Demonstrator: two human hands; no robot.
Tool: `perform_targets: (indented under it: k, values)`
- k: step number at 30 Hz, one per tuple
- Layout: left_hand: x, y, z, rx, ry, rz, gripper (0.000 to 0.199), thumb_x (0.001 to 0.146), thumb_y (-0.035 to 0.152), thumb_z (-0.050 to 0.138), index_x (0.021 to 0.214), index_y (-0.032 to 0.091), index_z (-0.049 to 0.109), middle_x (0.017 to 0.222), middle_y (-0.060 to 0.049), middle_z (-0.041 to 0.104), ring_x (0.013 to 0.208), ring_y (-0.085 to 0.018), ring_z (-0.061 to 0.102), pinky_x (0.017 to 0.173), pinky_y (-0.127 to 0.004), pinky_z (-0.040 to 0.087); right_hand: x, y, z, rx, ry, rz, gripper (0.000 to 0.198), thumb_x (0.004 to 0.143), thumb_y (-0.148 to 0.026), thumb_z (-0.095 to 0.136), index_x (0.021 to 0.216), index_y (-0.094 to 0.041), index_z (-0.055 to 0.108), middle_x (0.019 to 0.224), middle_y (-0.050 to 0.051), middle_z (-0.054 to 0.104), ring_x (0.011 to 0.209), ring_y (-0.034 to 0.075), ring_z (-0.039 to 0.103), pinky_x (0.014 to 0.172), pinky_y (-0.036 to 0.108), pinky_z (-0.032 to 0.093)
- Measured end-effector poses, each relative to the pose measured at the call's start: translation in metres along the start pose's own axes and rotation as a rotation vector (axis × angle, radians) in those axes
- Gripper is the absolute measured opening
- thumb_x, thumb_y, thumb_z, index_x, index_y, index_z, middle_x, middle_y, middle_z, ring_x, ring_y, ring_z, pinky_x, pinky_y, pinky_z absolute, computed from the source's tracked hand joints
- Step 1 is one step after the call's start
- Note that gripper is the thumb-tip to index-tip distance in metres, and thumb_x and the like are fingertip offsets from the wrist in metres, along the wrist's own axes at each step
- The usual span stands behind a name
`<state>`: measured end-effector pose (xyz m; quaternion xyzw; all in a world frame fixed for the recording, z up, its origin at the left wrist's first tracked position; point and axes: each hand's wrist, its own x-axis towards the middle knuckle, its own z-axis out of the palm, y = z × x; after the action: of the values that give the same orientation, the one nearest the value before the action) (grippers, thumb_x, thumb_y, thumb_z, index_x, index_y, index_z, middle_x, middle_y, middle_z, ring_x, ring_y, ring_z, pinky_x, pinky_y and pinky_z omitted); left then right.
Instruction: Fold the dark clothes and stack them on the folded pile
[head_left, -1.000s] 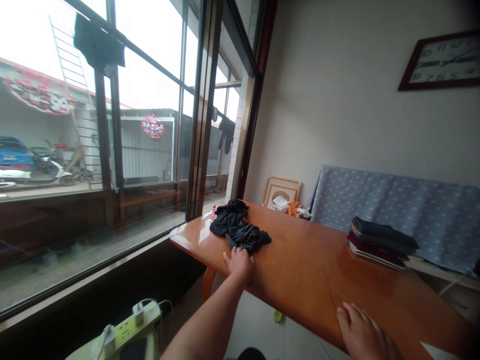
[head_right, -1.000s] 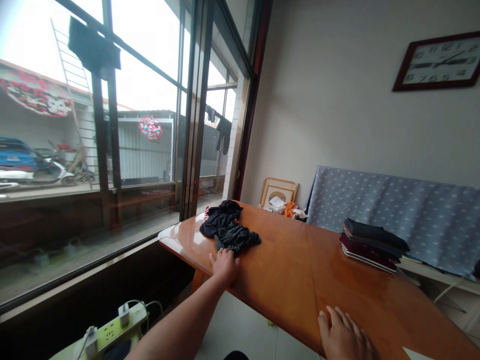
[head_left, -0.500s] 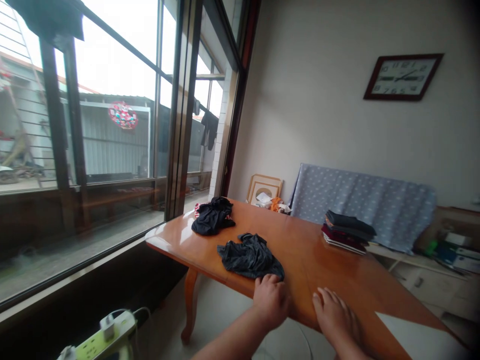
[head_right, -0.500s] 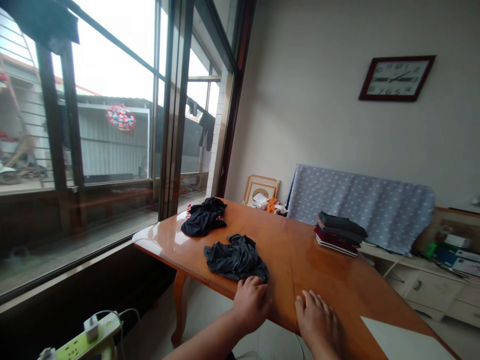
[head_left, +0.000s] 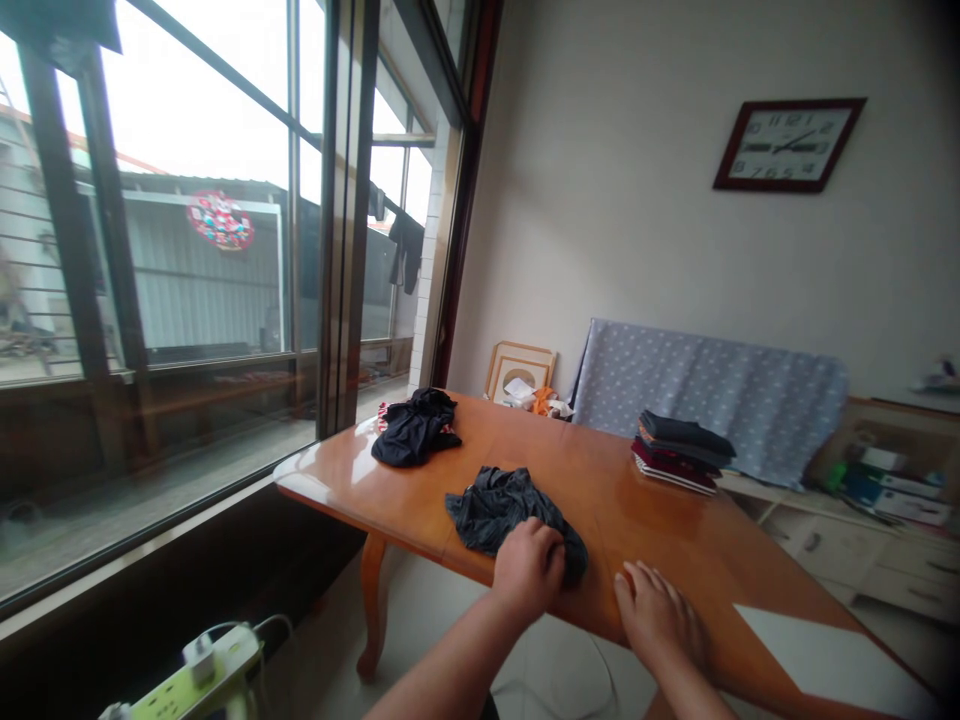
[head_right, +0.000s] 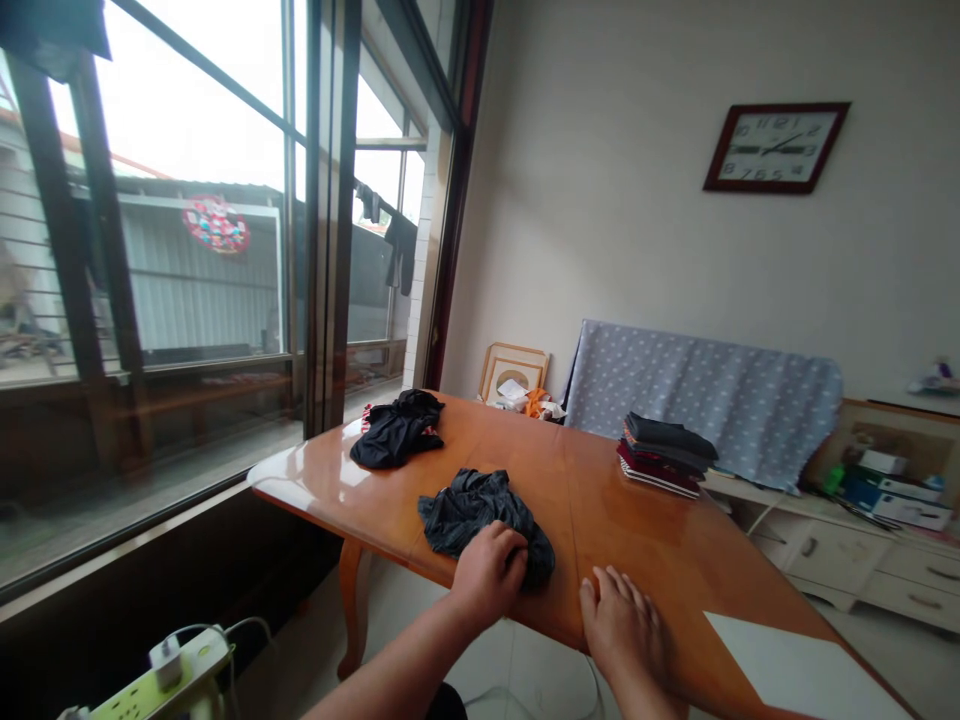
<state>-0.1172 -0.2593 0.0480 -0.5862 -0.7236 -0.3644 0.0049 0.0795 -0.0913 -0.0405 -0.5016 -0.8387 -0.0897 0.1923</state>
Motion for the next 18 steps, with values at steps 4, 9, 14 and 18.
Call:
perform_targets:
  k: [4, 9, 14, 18]
  values:
    - [0.009, -0.021, -0.008, 0.134, 0.135, -0.215, 0.046, 0.092, 0.045, 0.049, 0.133, 0.027, 0.057, 0.144, -0.010, 0.051, 0.135, -0.032, 0.038, 0.107, -0.047, 0.031, 0.004, 0.002, 0.009, 0.017, -0.002, 0.007, 0.056, 0.092, -0.047, 0.035, 0.131, -0.019, 0.064, 0.136, 0.012, 0.062, 0.132, 0.031, 0.050, 0.111, 0.044, 0.032]
    - [0.003, -0.038, 0.009, 0.228, 0.019, -0.306, 0.060, 0.088, 0.055, 0.050, 0.139, 0.022, 0.053, 0.153, -0.012, 0.044, 0.141, -0.037, 0.032, 0.115, -0.055, 0.019, 0.006, 0.002, 0.012, 0.047, -0.007, 0.010, 0.056, 0.092, -0.047, 0.037, 0.132, -0.018, 0.063, 0.137, 0.013, 0.062, 0.130, 0.032, 0.052, 0.109, 0.045, 0.033]
    - [-0.007, -0.040, 0.016, 0.217, 0.028, -0.161, 0.039, 0.090, 0.044, 0.050, 0.123, 0.025, 0.062, 0.146, -0.008, 0.051, 0.138, -0.031, 0.038, 0.114, -0.047, 0.024, 0.003, 0.000, 0.007, 0.062, 0.004, 0.036, 0.053, 0.091, -0.046, 0.040, 0.130, -0.020, 0.065, 0.137, 0.012, 0.061, 0.132, 0.032, 0.050, 0.111, 0.045, 0.032]
    - [-0.008, -0.039, 0.012, 0.188, 0.031, -0.150, 0.029, 0.087, 0.037, 0.055, 0.112, 0.025, 0.062, 0.132, -0.008, 0.060, 0.128, -0.029, 0.047, 0.110, -0.045, 0.028, 0.001, -0.003, -0.001, 0.074, 0.007, 0.040, 0.053, 0.091, -0.045, 0.040, 0.130, -0.020, 0.065, 0.139, 0.012, 0.060, 0.133, 0.031, 0.049, 0.112, 0.044, 0.031]
